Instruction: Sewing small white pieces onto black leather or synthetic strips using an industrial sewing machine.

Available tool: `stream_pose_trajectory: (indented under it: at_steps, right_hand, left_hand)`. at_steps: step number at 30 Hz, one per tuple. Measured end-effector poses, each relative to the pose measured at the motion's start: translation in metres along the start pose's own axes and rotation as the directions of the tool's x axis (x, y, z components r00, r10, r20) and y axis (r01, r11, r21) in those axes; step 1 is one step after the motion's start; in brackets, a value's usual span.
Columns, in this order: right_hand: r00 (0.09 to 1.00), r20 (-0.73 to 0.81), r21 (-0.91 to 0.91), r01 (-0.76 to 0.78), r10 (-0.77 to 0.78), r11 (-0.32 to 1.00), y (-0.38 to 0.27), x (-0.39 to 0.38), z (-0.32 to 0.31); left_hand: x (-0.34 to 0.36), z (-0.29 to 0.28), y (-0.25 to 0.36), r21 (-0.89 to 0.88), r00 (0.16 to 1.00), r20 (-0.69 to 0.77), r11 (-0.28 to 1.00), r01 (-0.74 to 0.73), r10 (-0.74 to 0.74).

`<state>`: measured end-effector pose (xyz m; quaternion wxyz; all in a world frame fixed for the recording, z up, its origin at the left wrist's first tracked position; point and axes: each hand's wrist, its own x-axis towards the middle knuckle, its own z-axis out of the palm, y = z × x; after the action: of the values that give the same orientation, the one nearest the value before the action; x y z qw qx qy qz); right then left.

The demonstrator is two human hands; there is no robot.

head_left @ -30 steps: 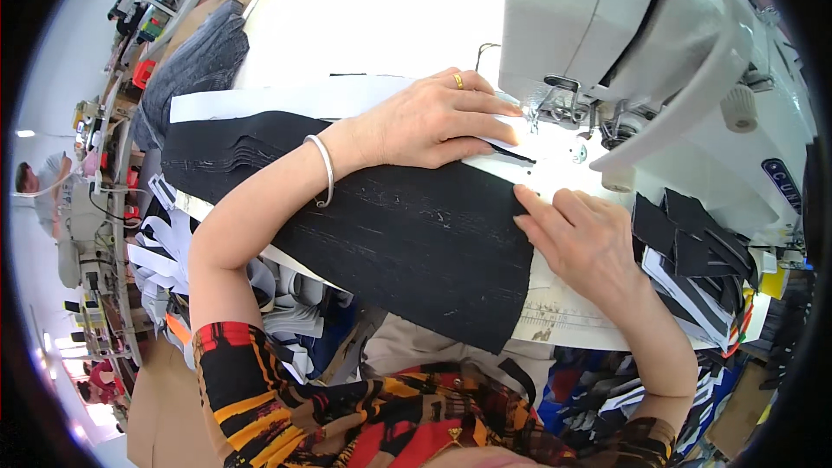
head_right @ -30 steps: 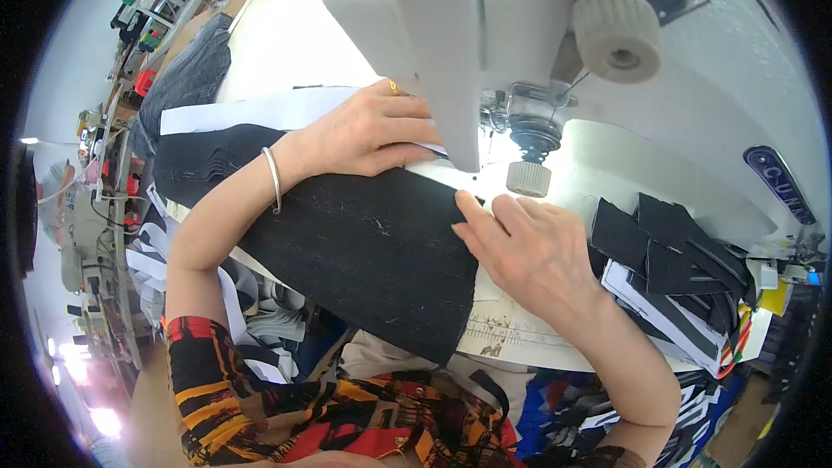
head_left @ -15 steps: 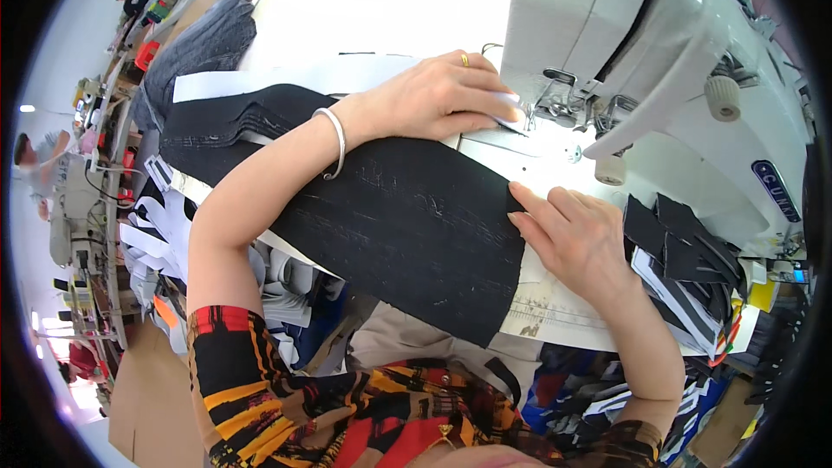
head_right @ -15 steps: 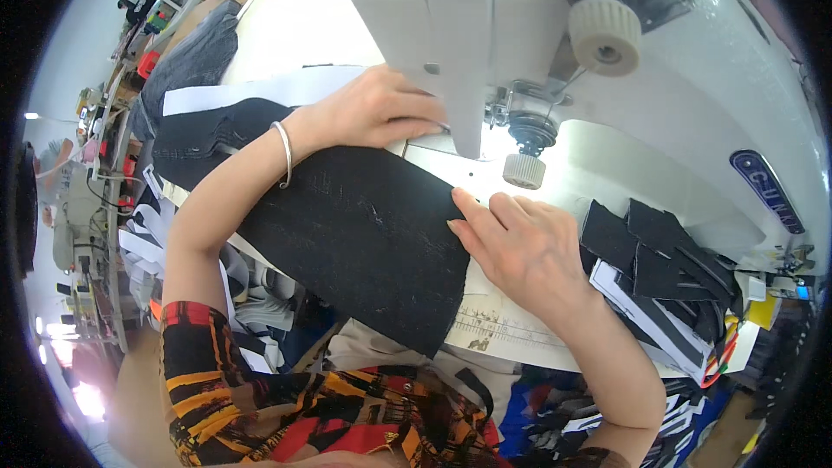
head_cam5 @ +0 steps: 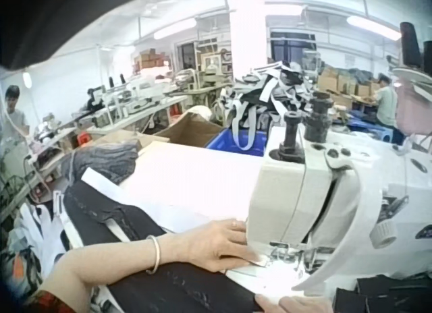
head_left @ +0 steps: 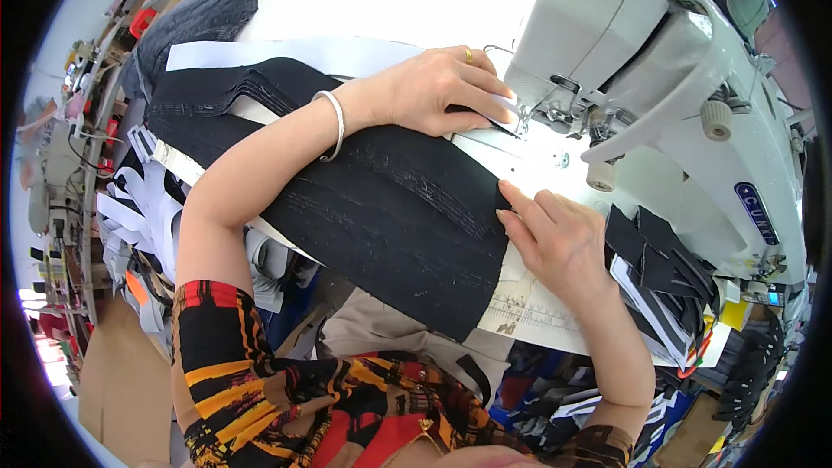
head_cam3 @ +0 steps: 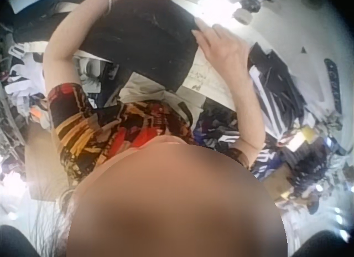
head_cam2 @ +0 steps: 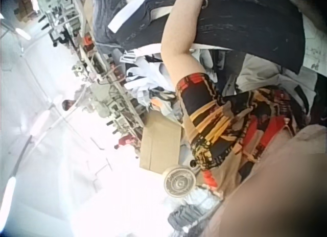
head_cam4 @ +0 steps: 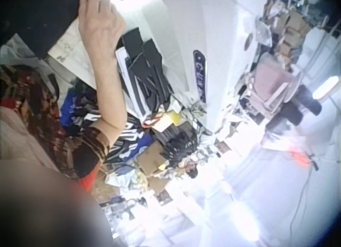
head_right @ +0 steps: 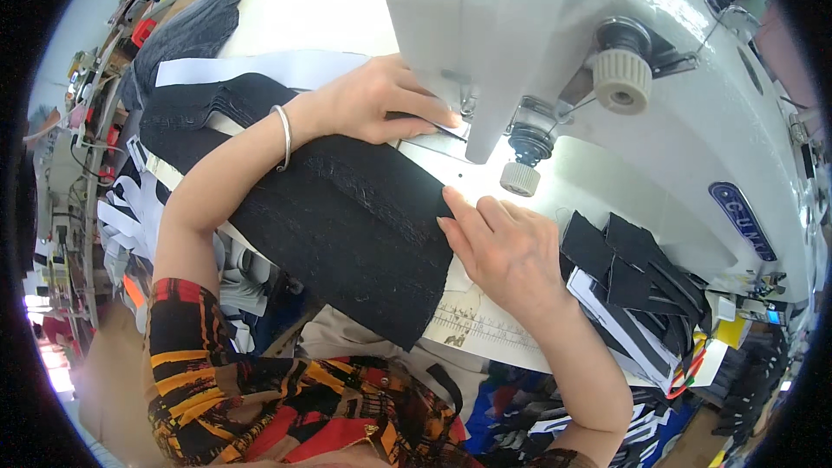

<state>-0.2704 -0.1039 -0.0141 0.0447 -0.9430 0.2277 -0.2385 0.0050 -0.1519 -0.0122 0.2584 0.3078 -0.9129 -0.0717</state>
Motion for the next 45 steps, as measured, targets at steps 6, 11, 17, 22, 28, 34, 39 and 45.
stream_pose_trajectory:
  at_steps: [6,11,17,22,28,34,39,45]
  right_hand:
    - [1.0,0.003,-0.016,0.017,-0.017,1.0,0.001,-0.001,-0.001]
    - [1.0,0.024,0.01,0.017,-0.017,1.0,0.001,0.001,-0.006]
    - [0.999,0.048,0.03,0.024,-0.026,0.999,0.001,0.0,-0.003]
    - [0.999,0.034,0.004,0.029,-0.029,1.0,0.001,-0.001,-0.001]
    - [0.999,0.036,0.033,0.017,-0.018,0.999,-0.002,0.0,-0.001]
    - [1.0,0.015,0.047,-0.022,0.021,0.999,0.002,-0.005,-0.005]
    - [1.0,-0.002,-0.065,-0.004,0.003,0.998,-0.008,-0.006,-0.011]
    - [0.973,-0.043,-0.271,-0.23,0.227,0.935,0.001,-0.031,-0.093]
  left_hand:
    - [-0.005,0.002,0.008,0.022,0.998,-0.009,0.998,-0.054,0.054]
    - [-0.008,0.003,0.012,0.058,0.994,-0.026,0.993,-0.106,0.108]
    - [-0.007,0.005,0.005,0.133,0.995,-0.039,0.988,-0.084,0.09]
    - [-0.006,0.006,0.002,0.148,0.994,-0.071,0.986,-0.076,0.087]
    - [-0.01,0.004,0.006,0.134,0.999,-0.044,0.991,0.009,-0.003]
    - [-0.007,-0.023,0.048,0.002,0.996,0.081,0.999,0.032,-0.032]
    - [-0.027,-0.015,0.074,-0.014,0.986,0.128,0.994,0.109,-0.107]
    - [-0.033,-0.021,0.069,-0.419,0.901,0.257,0.801,0.429,-0.348]
